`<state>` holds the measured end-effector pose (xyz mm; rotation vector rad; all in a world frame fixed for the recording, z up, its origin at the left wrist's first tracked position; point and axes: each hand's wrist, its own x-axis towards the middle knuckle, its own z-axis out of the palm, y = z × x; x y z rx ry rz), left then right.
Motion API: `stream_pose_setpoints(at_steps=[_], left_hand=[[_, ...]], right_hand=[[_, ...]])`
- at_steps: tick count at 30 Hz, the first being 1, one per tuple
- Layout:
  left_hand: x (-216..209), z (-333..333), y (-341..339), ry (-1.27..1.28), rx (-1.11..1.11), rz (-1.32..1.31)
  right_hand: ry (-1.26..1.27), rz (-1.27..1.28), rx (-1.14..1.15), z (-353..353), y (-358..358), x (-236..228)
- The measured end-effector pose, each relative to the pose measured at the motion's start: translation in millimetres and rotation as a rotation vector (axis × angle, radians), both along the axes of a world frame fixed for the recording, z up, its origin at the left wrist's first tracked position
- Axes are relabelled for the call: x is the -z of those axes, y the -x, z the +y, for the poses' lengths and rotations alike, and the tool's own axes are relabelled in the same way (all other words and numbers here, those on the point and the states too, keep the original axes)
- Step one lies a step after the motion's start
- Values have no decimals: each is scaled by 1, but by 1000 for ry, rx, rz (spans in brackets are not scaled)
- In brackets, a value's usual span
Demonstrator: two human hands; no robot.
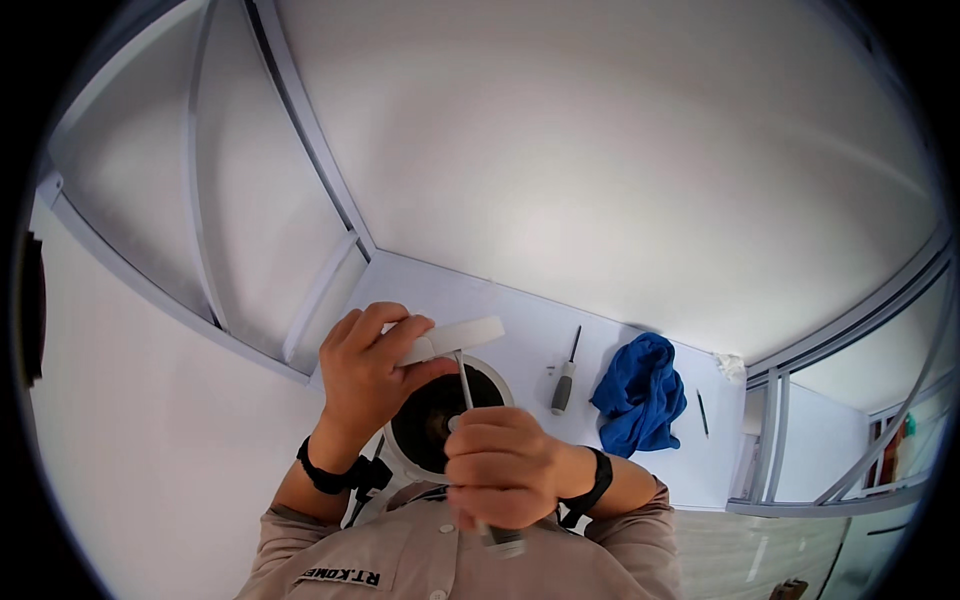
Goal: The person wipes the exterior of a white cylindrical appliance with a blue cloth, then opens its lid. Using a screwdriver, they pry and unscrew fasteners to separate the lid from the main body and remove internal components.
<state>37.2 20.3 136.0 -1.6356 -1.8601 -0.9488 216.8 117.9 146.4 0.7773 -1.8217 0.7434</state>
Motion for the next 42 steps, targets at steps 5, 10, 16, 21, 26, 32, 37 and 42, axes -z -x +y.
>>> stream_pose_setpoints(at_steps=[5,10,16,21,26,32,37,42], left_hand=[[-1,5,-11,37,-39,-14],[2,5,-9,18,-53,-3],[1,5,-7,-7,-76,-1],[-1,2,-9,18,-61,-10],[5,5,-4,6,-72,15],[2,5,-6,6,-54,-13],[0,6,-5,4,-53,-23],[1,4,-3,12,-57,-39]], right_hand=[[-76,93,233,-16,15,8],[-1,-48,121,-8,20,-7],[292,-179,-205,29,9,-17],[760,-287,-384,52,1,-20],[892,-332,-396,57,7,-27],[1086,-428,-385,65,15,-35],[1188,-471,-317,65,26,-51],[1141,-506,-220,64,36,-54]])
